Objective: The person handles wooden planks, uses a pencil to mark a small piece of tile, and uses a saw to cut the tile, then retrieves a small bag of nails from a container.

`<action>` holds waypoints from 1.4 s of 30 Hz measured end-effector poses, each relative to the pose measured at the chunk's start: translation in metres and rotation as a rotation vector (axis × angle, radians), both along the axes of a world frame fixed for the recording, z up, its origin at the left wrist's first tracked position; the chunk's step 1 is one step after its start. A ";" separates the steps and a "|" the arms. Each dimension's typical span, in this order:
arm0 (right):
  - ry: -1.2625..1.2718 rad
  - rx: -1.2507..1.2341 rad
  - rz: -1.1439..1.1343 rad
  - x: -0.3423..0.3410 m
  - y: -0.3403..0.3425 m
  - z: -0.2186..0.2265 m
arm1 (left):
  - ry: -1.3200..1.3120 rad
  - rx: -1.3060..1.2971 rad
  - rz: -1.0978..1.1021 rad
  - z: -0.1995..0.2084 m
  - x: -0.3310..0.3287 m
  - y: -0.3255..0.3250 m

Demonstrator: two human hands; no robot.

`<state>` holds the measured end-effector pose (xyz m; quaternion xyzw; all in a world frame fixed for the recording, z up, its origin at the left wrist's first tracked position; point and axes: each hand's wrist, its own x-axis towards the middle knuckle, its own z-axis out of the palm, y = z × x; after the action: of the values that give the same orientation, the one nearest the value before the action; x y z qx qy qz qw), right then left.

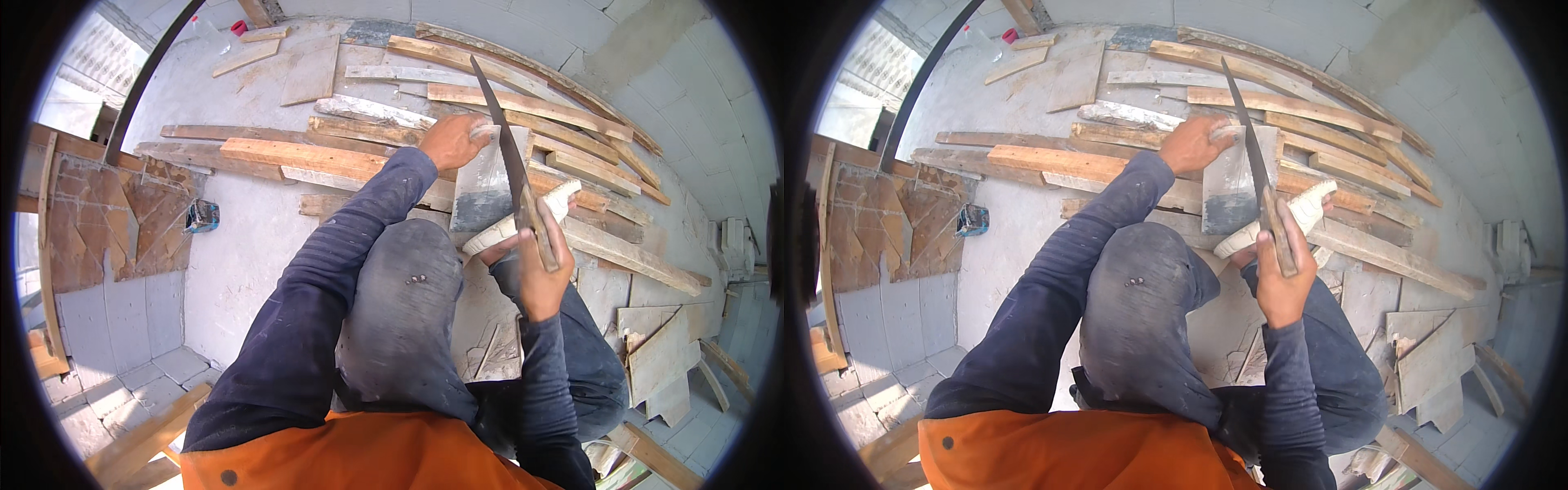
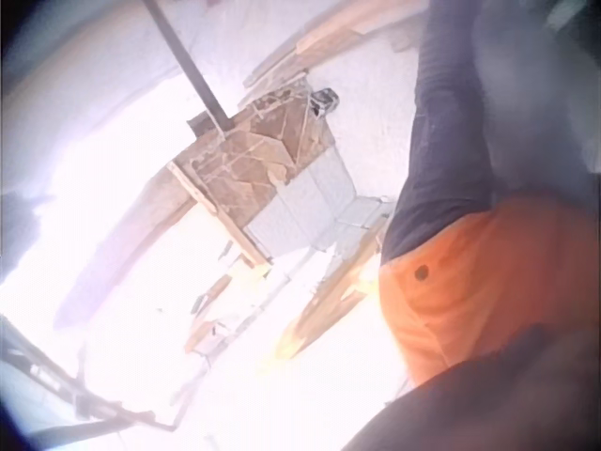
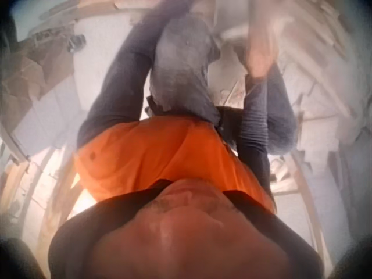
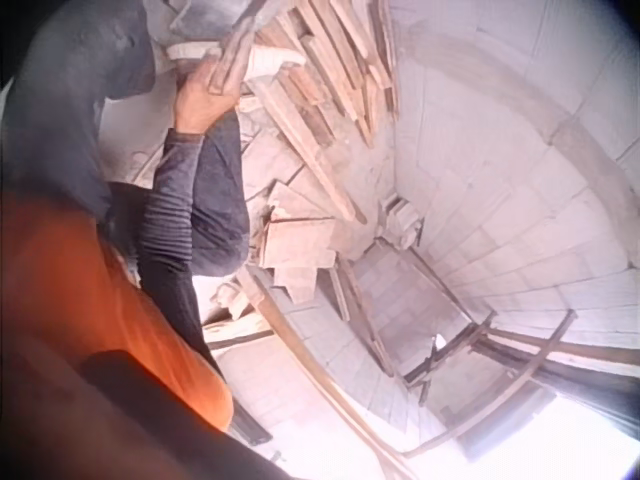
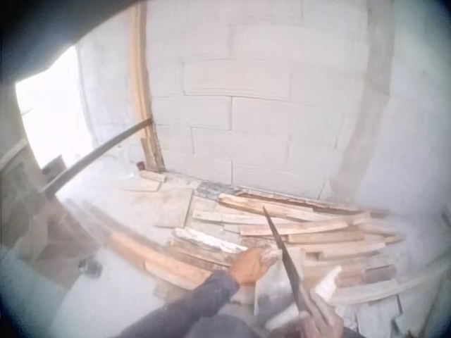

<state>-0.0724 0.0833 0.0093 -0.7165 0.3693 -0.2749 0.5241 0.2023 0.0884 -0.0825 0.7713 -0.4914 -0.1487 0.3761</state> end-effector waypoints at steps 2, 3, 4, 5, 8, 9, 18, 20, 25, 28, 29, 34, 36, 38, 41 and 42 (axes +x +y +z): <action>0.033 0.148 0.008 0.043 -0.023 0.008 | 0.022 0.065 0.021 0.003 -0.003 0.006; 0.049 0.122 0.029 0.056 -0.026 0.011 | 0.019 0.101 0.037 0.005 0.001 0.009; 0.072 0.096 0.047 0.065 -0.028 0.012 | 0.028 0.122 0.052 0.011 -0.002 0.011; 0.059 0.124 0.036 0.068 -0.026 0.011 | 0.004 0.137 0.036 0.016 0.003 0.008; 0.010 0.171 -0.016 0.057 -0.017 0.001 | -0.043 0.179 -0.057 0.022 0.013 -0.002; 0.008 0.178 -0.007 0.056 -0.017 0.000 | -0.060 0.186 -0.055 0.021 0.014 -0.003; 0.018 0.092 -0.079 -0.045 0.039 0.002 | -0.092 0.095 -0.082 0.030 -0.007 -0.011; 0.062 0.152 -0.133 -0.067 0.065 0.022 | -0.061 0.087 -0.092 0.038 -0.009 -0.015; 0.084 0.191 -0.141 -0.086 0.076 0.050 | -0.082 0.048 -0.026 0.026 -0.002 -0.012; 0.018 -0.014 -0.056 -0.040 0.021 0.015 | -0.044 0.017 -0.106 0.036 -0.011 -0.010; 0.046 0.127 -0.070 -0.009 0.001 0.017 | -0.049 0.029 -0.097 0.035 -0.012 -0.014; 0.038 0.063 0.015 0.011 -0.007 -0.002 | -0.079 0.101 0.026 0.009 0.004 -0.013; 0.045 -0.006 0.013 -0.041 0.033 0.008 | -0.062 0.136 0.054 -0.002 0.006 -0.008; 0.095 -0.053 0.006 -0.099 0.068 0.033 | -0.058 0.126 0.054 -0.001 0.010 -0.013; 0.080 0.025 0.006 -0.109 0.070 0.046 | -0.062 0.116 0.063 0.010 0.008 -0.011; 0.059 0.058 0.001 -0.097 0.062 0.046 | -0.064 0.101 0.028 0.012 0.006 -0.004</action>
<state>-0.1692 0.1456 0.0550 -0.7089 0.3923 -0.2424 0.5336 0.2088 0.0845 -0.0706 0.8004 -0.4843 -0.1432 0.3228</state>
